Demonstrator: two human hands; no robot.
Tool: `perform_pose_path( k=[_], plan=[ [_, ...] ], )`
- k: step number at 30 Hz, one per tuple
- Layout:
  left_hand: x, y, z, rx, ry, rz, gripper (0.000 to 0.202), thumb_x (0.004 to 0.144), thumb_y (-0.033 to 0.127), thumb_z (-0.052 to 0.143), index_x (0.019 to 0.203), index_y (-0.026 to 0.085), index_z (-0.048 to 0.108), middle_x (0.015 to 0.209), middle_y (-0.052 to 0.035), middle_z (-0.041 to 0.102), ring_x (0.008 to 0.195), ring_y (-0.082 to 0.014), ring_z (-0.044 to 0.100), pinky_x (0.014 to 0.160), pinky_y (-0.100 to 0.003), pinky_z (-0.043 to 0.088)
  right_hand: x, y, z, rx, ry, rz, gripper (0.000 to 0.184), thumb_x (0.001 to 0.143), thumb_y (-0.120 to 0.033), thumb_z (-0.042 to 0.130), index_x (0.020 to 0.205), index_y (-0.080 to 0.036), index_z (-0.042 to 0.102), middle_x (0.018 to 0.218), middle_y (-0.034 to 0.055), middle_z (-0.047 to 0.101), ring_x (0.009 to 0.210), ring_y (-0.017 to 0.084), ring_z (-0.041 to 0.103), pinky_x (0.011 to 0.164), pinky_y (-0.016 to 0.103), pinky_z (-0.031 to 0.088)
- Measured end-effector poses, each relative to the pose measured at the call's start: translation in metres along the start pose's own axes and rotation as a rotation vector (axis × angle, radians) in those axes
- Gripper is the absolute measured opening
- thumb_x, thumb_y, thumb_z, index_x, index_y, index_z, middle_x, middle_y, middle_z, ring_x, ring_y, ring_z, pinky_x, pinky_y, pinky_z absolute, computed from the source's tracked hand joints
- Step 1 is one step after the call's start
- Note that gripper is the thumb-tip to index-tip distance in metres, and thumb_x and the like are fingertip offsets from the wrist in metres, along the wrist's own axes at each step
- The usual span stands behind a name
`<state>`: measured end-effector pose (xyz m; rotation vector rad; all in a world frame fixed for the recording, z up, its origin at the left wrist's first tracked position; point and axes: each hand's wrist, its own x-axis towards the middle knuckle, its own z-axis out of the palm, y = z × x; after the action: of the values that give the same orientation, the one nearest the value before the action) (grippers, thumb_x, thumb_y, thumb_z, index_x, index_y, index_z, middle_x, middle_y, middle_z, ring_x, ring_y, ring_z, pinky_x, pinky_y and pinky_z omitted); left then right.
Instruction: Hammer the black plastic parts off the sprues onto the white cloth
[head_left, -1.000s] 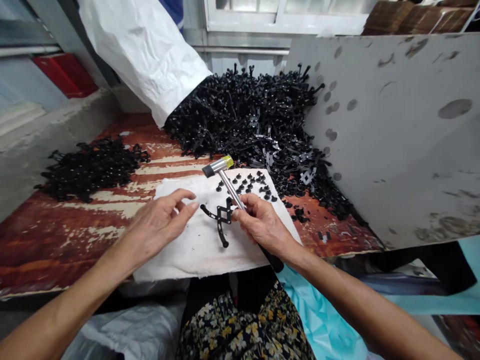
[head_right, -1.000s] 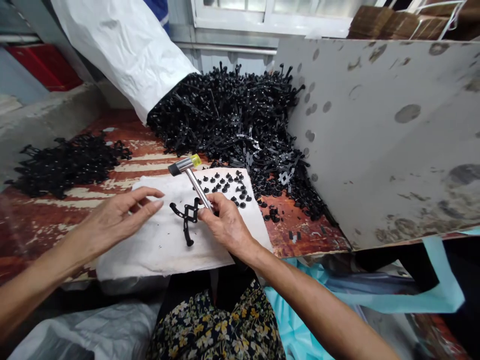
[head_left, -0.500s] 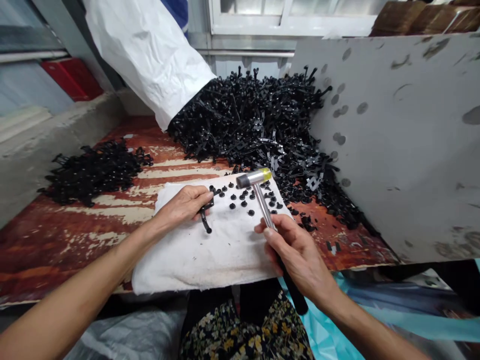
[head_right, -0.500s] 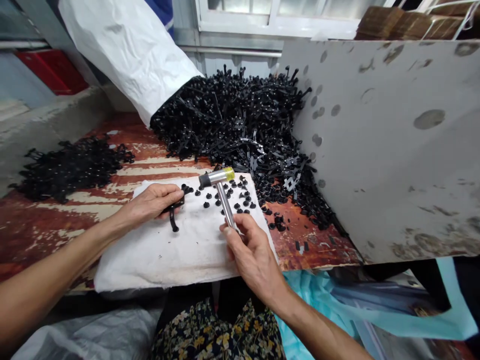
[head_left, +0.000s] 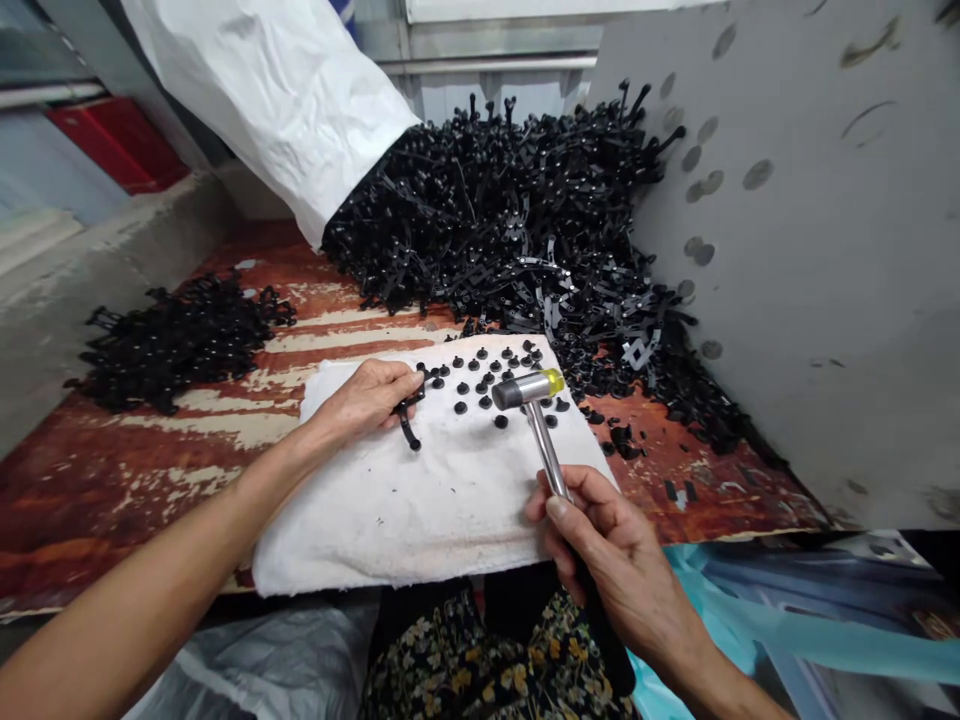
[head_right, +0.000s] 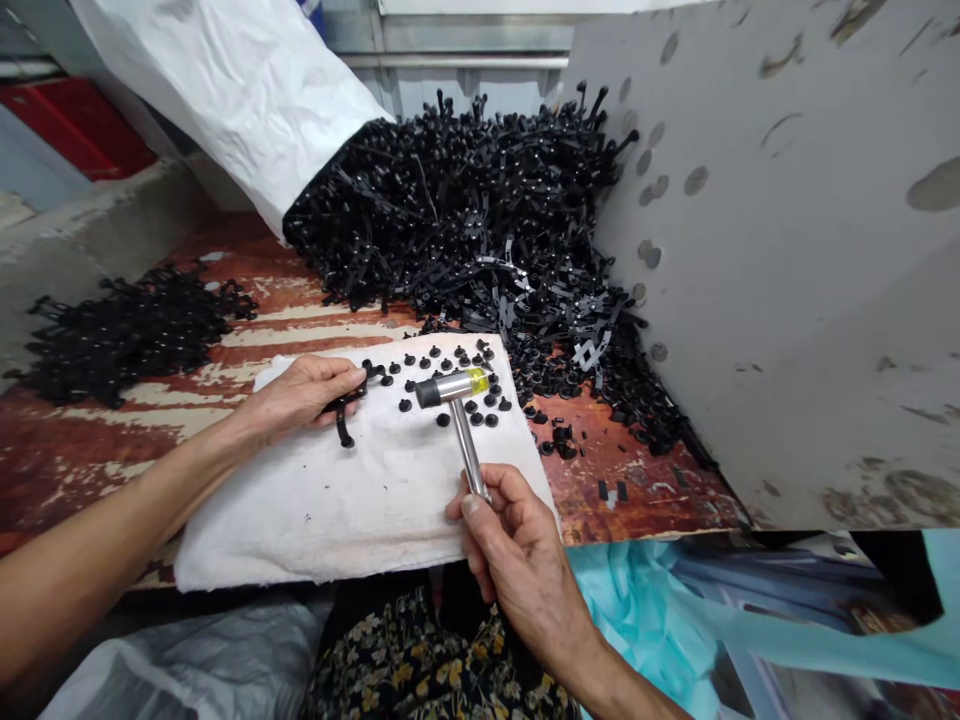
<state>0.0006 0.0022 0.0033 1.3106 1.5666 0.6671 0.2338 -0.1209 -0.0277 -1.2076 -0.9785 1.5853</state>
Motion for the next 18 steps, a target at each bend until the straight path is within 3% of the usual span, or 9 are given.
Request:
perform_pose_path(
  k=[18],
  plan=[
    [-0.001, 0.0043, 0.0042, -0.001, 0.016, -0.006, 0.038, 0.088, 0.018, 0.052, 0.051, 0.015, 0.051, 0.042, 0.002, 0.051, 0.029, -0.0022, 0.032, 0.033, -0.015, 0.02, 0.0024, 0.0032, -0.0008, 0.034, -0.006, -0.012, 0.032, 0.081, -0.048, 0.07, 0.096, -0.021, 0.06, 0.078, -0.0003, 0.064, 0.042, 0.004, 0.04, 0.032, 0.014, 0.033]
  ],
)
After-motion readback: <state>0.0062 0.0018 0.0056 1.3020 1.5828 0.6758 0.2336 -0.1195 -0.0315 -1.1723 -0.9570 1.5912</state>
